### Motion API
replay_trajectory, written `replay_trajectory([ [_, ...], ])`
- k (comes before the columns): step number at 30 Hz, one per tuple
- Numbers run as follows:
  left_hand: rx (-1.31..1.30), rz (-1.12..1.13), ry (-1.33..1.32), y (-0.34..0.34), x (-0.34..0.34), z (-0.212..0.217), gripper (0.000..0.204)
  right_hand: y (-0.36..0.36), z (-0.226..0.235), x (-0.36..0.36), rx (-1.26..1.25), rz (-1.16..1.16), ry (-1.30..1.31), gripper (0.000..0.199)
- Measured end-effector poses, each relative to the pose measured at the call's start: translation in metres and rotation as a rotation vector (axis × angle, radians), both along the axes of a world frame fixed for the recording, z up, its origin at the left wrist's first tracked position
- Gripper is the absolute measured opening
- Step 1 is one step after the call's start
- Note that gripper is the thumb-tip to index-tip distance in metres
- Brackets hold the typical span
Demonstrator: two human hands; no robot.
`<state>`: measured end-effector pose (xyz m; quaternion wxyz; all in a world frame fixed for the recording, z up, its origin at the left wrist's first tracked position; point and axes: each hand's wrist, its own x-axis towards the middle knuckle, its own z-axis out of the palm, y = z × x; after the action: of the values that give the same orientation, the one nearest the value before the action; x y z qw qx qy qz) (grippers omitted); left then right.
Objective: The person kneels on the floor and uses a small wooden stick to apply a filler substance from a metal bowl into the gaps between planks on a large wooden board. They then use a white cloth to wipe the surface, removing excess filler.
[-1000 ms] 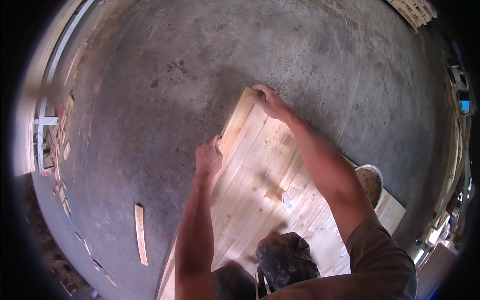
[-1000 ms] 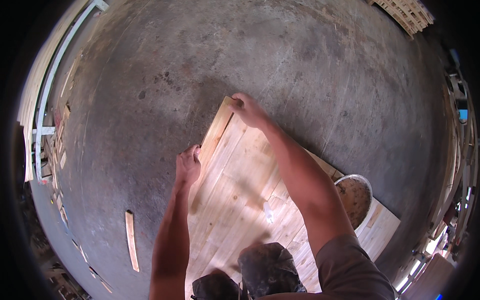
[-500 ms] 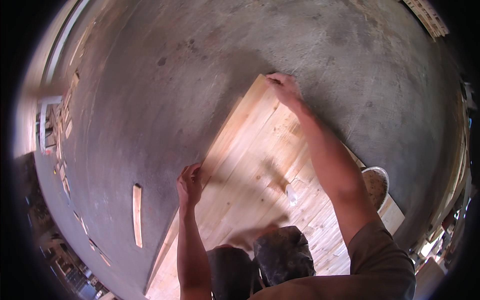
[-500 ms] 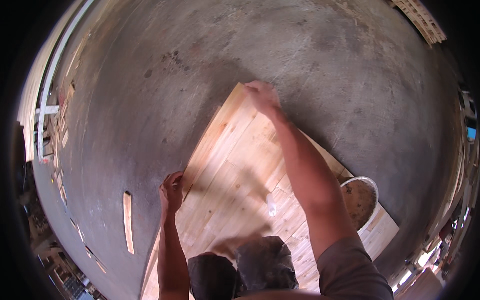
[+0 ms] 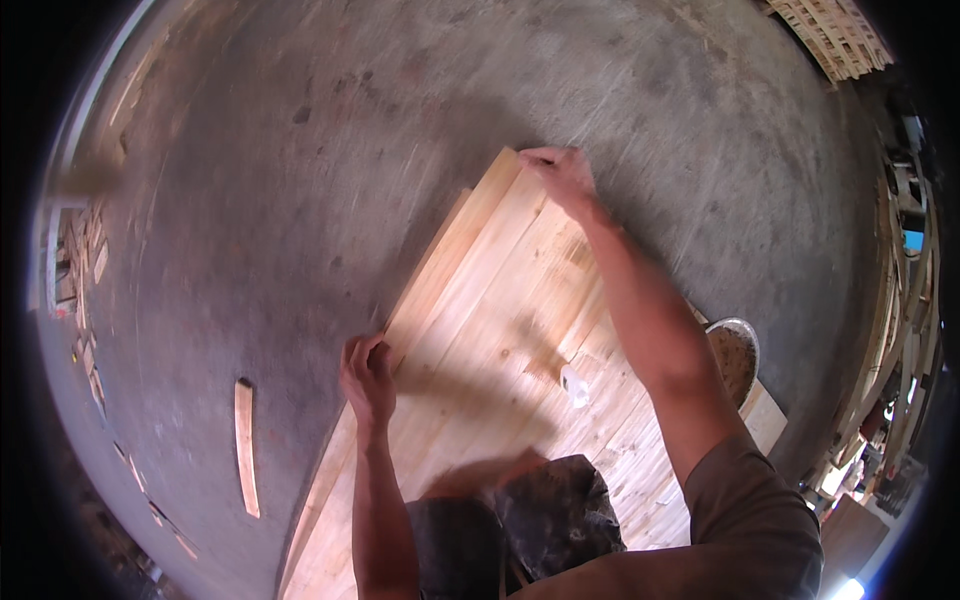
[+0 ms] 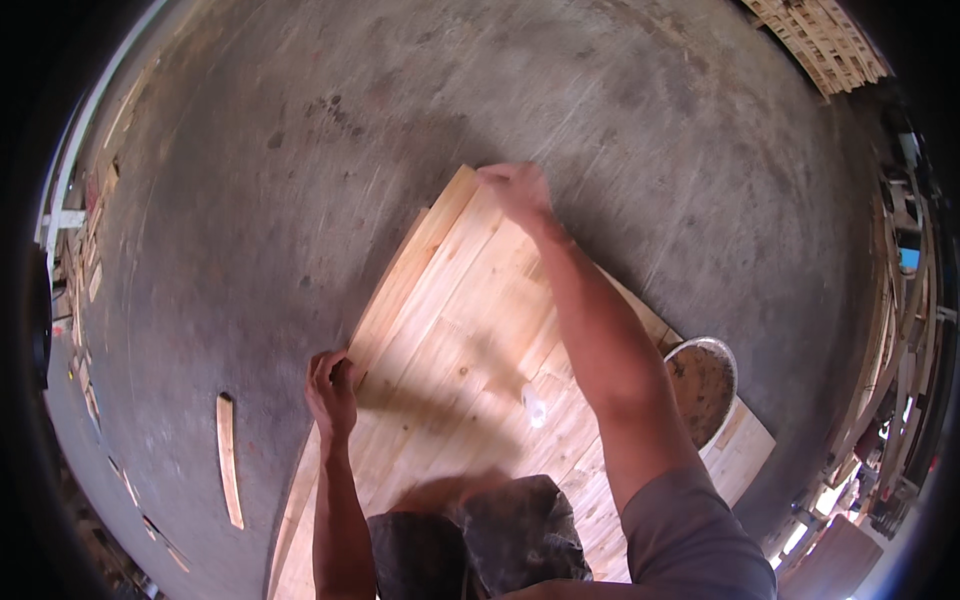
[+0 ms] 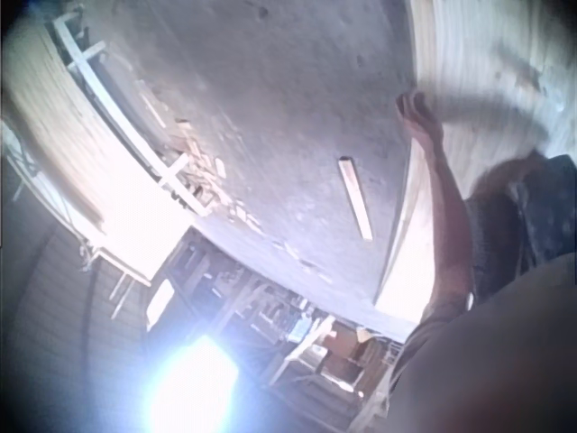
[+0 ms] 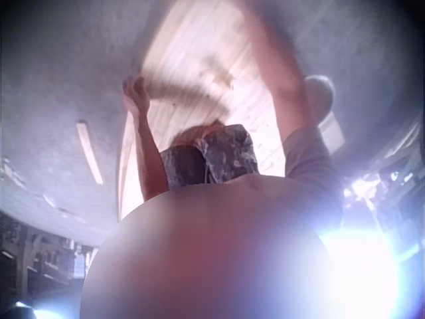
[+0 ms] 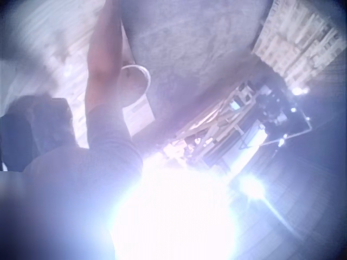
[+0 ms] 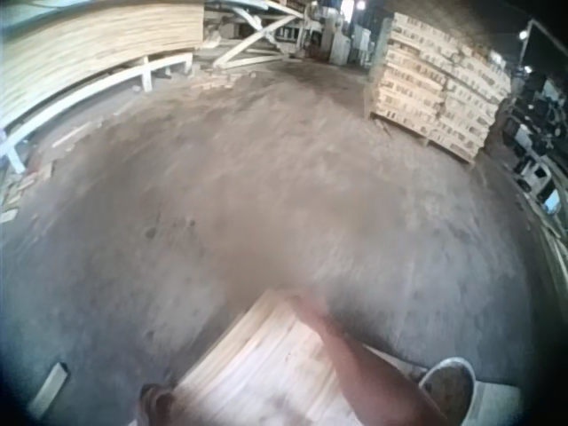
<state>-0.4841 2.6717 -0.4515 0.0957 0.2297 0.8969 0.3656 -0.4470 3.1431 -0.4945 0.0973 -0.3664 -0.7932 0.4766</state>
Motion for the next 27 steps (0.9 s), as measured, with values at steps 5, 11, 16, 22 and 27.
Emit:
replay_trajectory([
  [5, 0.002, -0.130, -0.183, -0.014, -0.032, 0.009, 0.025, -0.001, -0.008, 0.003, -0.064, -0.001, 0.100, 0.038],
  [11, -0.100, -0.212, -0.223, -0.014, -0.044, 0.008, 0.024, 0.000, -0.007, 0.005, -0.045, -0.010, 0.097, 0.038],
  [16, -0.072, -0.209, -0.272, -0.010, -0.048, 0.020, 0.019, -0.002, -0.006, 0.004, -0.058, 0.013, 0.122, 0.037],
  [22, -0.107, -0.372, -0.223, -0.006, -0.046, 0.029, 0.039, -0.001, -0.009, 0.004, -0.092, 0.037, 0.137, 0.039],
  [27, -0.063, -0.394, -0.109, -0.004, -0.040, 0.024, 0.041, -0.002, -0.004, 0.005, -0.037, 0.032, 0.102, 0.039],
])
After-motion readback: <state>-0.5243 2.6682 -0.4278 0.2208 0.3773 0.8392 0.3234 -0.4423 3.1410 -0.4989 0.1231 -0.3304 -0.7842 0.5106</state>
